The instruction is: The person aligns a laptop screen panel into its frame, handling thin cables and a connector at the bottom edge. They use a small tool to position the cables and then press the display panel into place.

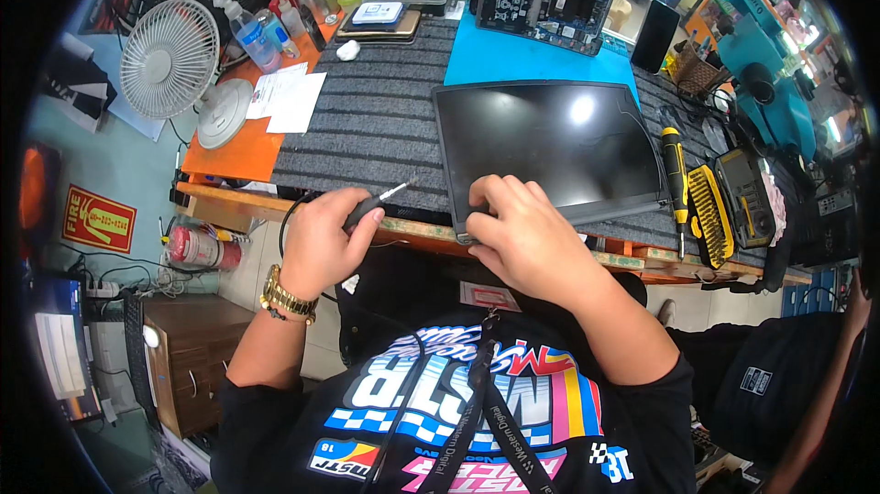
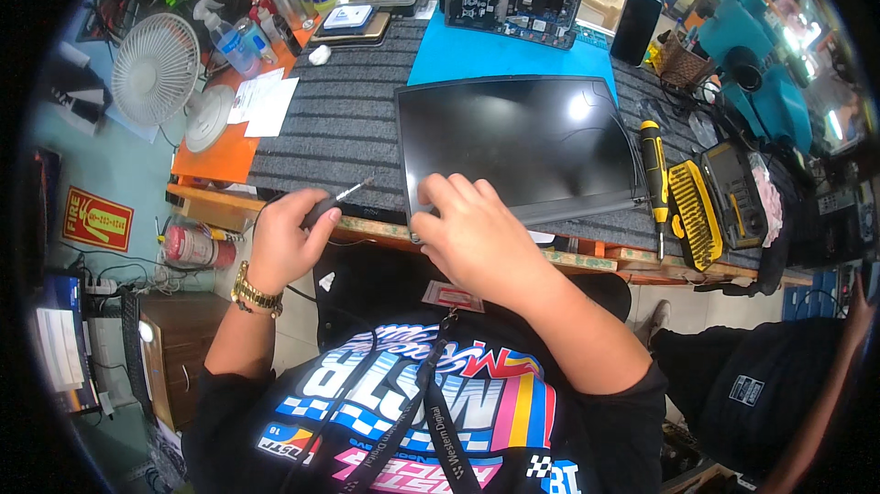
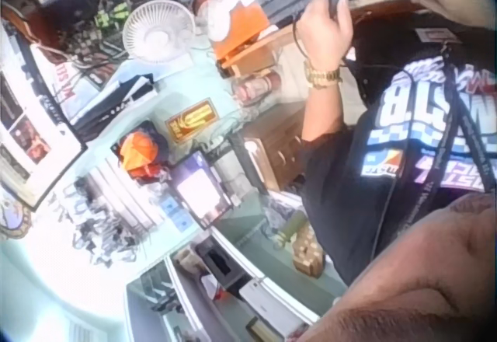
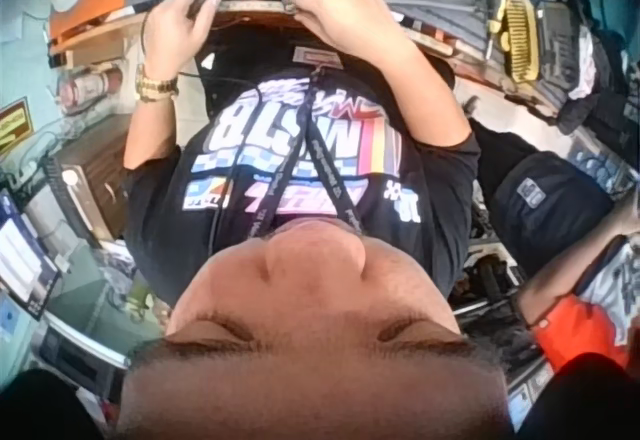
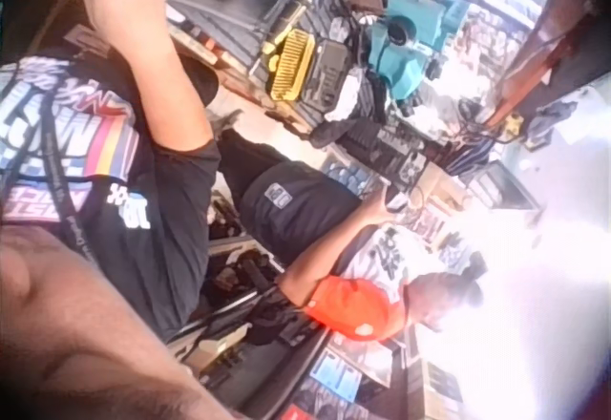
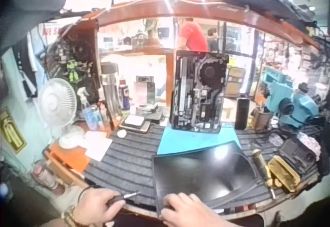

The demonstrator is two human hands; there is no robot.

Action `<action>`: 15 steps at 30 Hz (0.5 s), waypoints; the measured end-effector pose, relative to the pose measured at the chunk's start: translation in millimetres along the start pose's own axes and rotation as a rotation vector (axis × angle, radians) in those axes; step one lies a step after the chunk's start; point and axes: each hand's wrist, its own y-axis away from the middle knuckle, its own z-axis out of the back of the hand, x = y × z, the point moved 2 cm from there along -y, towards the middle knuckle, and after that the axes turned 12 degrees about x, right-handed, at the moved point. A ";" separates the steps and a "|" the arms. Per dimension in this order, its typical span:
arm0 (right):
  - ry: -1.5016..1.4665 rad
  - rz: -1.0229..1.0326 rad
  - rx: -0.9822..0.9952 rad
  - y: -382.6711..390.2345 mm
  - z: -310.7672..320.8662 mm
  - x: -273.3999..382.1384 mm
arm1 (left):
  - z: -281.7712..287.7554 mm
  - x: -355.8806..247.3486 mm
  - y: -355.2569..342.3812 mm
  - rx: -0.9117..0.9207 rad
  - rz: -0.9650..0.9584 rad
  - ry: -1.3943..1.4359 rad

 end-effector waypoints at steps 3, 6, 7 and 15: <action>-0.113 -0.049 0.055 8.4 6.7 -6.0 | 2.7 1.9 -8.4 -0.026 -0.026 -0.034; -0.165 -0.029 0.012 10.0 4.1 -11.7 | 5.2 6.7 -11.5 -0.024 -0.021 -0.051; -0.172 -0.033 0.002 9.8 5.0 -12.1 | 7.8 3.8 -12.3 0.002 -0.010 -0.037; -0.193 0.008 -0.003 10.1 8.1 -19.5 | 11.9 -15.1 -4.3 0.354 -0.052 0.242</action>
